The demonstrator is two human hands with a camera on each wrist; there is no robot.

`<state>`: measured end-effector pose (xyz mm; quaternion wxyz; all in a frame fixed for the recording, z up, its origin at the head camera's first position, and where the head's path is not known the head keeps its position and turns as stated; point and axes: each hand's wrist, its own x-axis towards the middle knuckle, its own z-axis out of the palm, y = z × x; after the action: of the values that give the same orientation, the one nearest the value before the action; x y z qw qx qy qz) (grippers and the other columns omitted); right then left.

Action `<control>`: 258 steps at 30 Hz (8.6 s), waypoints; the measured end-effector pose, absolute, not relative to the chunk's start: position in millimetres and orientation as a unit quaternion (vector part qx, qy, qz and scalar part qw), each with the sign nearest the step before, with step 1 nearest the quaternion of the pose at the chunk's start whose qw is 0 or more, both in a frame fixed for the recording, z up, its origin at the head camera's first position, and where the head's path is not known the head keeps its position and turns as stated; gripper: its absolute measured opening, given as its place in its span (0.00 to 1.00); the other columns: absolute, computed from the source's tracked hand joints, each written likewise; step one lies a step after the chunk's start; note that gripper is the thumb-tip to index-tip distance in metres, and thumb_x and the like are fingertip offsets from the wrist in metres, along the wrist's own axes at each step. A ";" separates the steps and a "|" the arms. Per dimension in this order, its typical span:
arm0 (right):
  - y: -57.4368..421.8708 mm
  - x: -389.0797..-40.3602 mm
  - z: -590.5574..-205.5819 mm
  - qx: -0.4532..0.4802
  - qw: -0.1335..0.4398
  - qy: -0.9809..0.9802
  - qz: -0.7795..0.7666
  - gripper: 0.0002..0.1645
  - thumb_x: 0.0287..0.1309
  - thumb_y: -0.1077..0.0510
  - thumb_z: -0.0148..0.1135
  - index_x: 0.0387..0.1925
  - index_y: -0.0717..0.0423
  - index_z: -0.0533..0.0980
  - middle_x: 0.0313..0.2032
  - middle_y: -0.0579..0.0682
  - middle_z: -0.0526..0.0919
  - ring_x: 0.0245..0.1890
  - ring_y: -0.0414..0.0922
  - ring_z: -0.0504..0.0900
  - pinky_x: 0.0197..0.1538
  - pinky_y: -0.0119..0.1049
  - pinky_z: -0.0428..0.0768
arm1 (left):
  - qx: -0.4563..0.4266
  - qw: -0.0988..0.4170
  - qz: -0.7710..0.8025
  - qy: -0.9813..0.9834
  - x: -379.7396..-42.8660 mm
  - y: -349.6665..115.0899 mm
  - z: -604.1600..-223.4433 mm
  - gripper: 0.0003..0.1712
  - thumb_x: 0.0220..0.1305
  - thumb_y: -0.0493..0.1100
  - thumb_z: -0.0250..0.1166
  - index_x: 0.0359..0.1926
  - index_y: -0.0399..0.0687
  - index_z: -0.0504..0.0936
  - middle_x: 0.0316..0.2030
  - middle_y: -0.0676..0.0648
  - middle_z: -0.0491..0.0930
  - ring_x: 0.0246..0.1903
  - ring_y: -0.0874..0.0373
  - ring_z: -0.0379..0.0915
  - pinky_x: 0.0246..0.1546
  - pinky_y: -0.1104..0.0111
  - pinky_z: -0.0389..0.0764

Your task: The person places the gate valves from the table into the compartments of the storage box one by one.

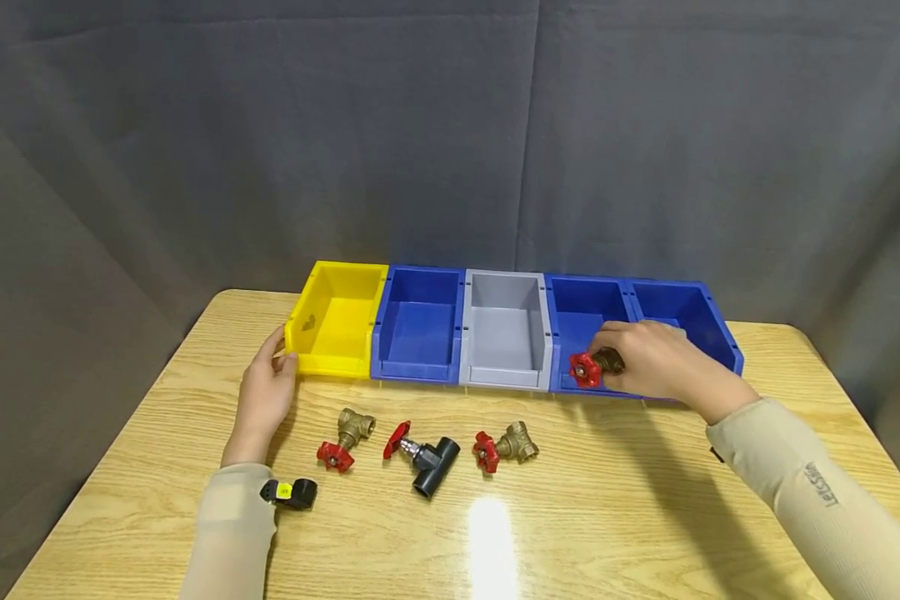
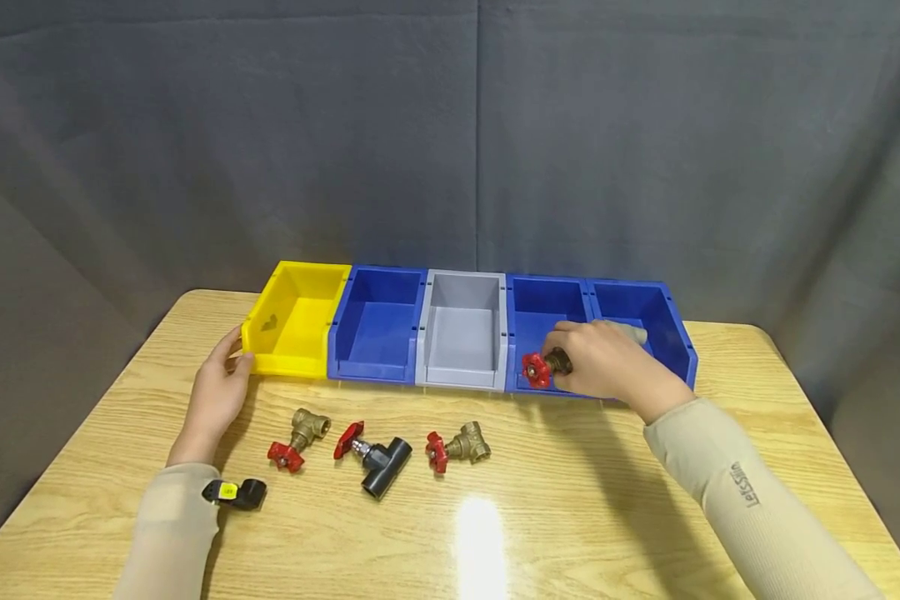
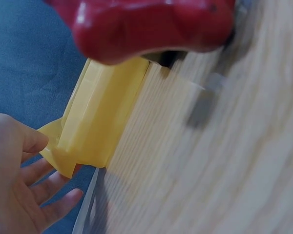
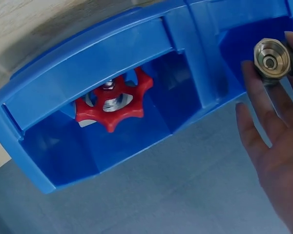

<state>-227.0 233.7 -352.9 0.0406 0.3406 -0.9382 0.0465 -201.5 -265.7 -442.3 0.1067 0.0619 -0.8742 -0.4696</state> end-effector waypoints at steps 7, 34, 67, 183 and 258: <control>233.5 -241.8 -357.5 0.330 0.025 -0.942 0.049 0.16 0.44 0.59 0.75 0.38 0.52 0.84 0.36 0.45 0.81 0.26 0.42 0.74 0.31 0.43 0.77 | 0.064 0.106 -0.470 -0.874 -200.8 -266.4 -443.7 0.31 0.79 0.42 0.46 0.78 0.46 0.53 0.70 0.37 0.62 0.62 0.39 0.66 0.60 0.47 0.70; 226.0 -280.3 -378.9 0.305 0.012 -0.952 0.009 0.15 0.46 0.58 0.72 0.40 0.54 0.83 0.38 0.50 0.82 0.37 0.49 0.81 0.49 0.57 0.76 | 0.069 0.106 -0.470 -0.874 -200.4 -265.2 -440.8 0.30 0.79 0.42 0.46 0.77 0.47 0.53 0.70 0.37 0.63 0.62 0.40 0.67 0.58 0.48 0.70; 227.4 -281.4 -401.6 0.349 0.067 -0.932 -0.067 0.11 0.40 0.60 0.73 0.26 0.52 0.77 0.27 0.48 0.81 0.31 0.51 0.81 0.39 0.53 0.74 | 0.060 0.107 -0.467 -0.876 -199.5 -264.7 -441.8 0.31 0.79 0.40 0.46 0.77 0.45 0.52 0.70 0.36 0.63 0.62 0.39 0.67 0.61 0.48 0.70; 314.4 -175.2 -382.2 0.171 0.290 -0.922 0.189 0.12 0.54 0.64 0.69 0.43 0.55 0.83 0.43 0.59 0.85 0.46 0.61 0.81 0.47 0.57 0.73 | 0.069 0.104 -0.459 -0.880 -199.8 -268.2 -444.2 0.30 0.79 0.41 0.46 0.77 0.46 0.53 0.68 0.36 0.65 0.61 0.40 0.67 0.60 0.48 0.69; 373.0 -195.5 -412.2 -0.022 0.072 -0.926 0.369 0.29 0.76 0.55 0.44 0.57 0.83 0.63 0.52 0.83 0.71 0.37 0.35 0.79 0.31 0.15 0.70 | 0.071 0.241 -0.280 -0.927 -172.8 -245.3 -380.1 0.20 0.76 0.41 0.50 0.63 0.45 0.77 0.58 0.37 0.77 0.54 0.35 0.74 0.44 0.40 0.74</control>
<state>-195.5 373.0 -412.2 0.0723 -0.0220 -0.9264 0.3688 -172.8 -245.3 -380.1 0.2411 0.0712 -0.9266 -0.2797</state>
